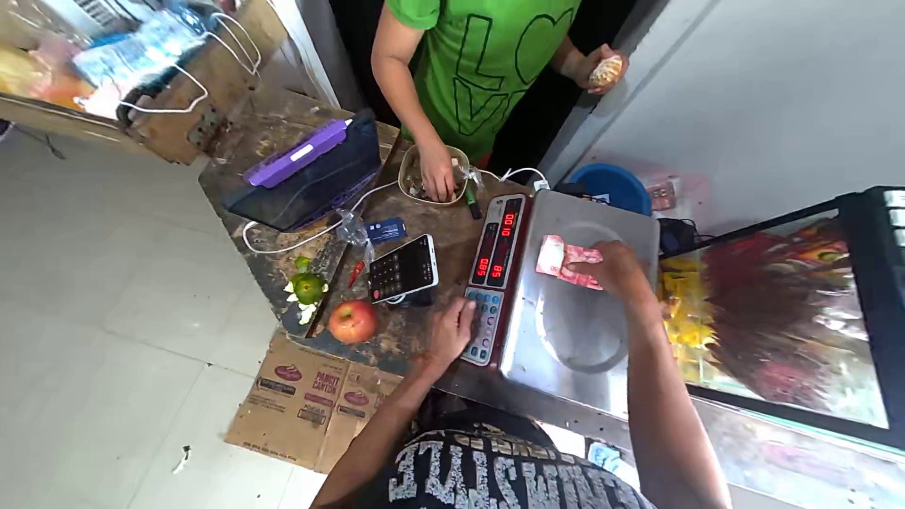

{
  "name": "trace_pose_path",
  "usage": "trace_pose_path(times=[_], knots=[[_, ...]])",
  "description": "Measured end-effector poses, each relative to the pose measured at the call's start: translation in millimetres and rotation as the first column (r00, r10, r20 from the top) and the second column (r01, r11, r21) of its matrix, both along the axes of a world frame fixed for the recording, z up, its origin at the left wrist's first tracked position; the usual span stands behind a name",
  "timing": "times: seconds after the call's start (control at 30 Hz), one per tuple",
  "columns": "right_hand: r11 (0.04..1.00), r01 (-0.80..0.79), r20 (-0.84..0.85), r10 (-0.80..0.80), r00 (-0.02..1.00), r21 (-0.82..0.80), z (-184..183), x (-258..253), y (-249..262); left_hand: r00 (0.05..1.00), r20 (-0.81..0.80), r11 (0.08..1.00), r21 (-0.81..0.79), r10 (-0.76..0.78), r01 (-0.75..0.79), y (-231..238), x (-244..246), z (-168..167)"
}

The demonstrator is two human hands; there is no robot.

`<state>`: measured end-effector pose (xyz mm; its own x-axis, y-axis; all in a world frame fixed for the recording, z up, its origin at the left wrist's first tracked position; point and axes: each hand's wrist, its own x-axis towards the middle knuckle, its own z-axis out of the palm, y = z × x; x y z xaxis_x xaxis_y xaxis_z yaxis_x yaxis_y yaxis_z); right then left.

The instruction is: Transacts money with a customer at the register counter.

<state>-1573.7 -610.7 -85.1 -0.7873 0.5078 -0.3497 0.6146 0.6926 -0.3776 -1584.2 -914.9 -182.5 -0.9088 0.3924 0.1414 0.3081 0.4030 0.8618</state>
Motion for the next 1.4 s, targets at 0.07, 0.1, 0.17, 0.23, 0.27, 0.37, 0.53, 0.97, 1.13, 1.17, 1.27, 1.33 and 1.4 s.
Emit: trace_pose_path(times=[0.07, 0.1, 0.17, 0.23, 0.27, 0.37, 0.53, 0.97, 1.13, 1.17, 1.27, 1.33, 1.4], knots=[[0.996, -0.090, -0.055, 0.089, 0.995, -0.025, 9, 3, -9, 0.972, -0.235, 0.989, 0.135, -0.022, 0.055, 20, -2, 25], [0.986, -0.160, -0.104, 0.155, 0.982, -0.044, 14, 6, -15, 0.944, -0.330, 0.979, 0.188, -0.011, 0.077, 30, -6, 37], [0.941, -0.325, -0.192, 0.302, 0.934, -0.097, 28, 11, -32, 0.904, -0.428, 0.964, 0.239, -0.002, 0.115, 49, -15, 62], [0.875, -0.454, -0.261, 0.405, 0.877, -0.167, 44, 14, -51, 0.918, -0.382, 0.957, 0.210, -0.109, 0.201, 60, -26, 84], [0.851, -0.482, -0.279, 0.420, 0.863, -0.209, 52, 14, -59, 0.936, -0.297, 0.950, 0.186, -0.190, 0.252, 63, -31, 93], [0.834, -0.465, -0.341, 0.362, 0.867, -0.297, 63, 12, -61, 0.888, 0.156, 0.889, 0.237, -0.433, 0.392, 69, -46, 108], [0.904, -0.232, -0.423, 0.064, 0.904, -0.359, 49, 6, -34, 0.738, 0.343, 0.811, 0.318, -0.581, 0.490, 74, -55, 95], [0.714, 0.019, -0.186, -0.208, 0.960, -0.700, 13, -42, -46, 0.639, 0.501, 0.807, 0.273, -0.584, 0.523, 42, -56, 71], [0.537, 0.010, -0.181, -0.303, 0.936, -0.844, 4, -67, -107, 0.721, 0.518, 0.881, 0.367, -0.460, 0.299, 35, -52, 50], [0.523, 0.020, -0.180, -0.328, 0.927, -0.852, 4, -71, -112, 0.734, 0.516, 0.888, 0.372, -0.441, 0.271, 34, -53, 47], [0.463, 0.092, -0.131, -0.427, 0.895, -0.881, 2, -76, -115, 0.739, 0.528, 0.899, 0.358, -0.419, 0.254, 31, -60, 42], [0.451, 0.126, -0.112, -0.465, 0.878, -0.884, 4, -76, -112, 0.732, 0.540, 0.901, 0.357, -0.415, 0.247, 32, -62, 41], [0.495, 0.111, -0.166, -0.483, 0.860, -0.862, 2, -73, -110, 0.753, 0.527, 0.910, 0.338, -0.394, 0.240, 31, -64, 42]])
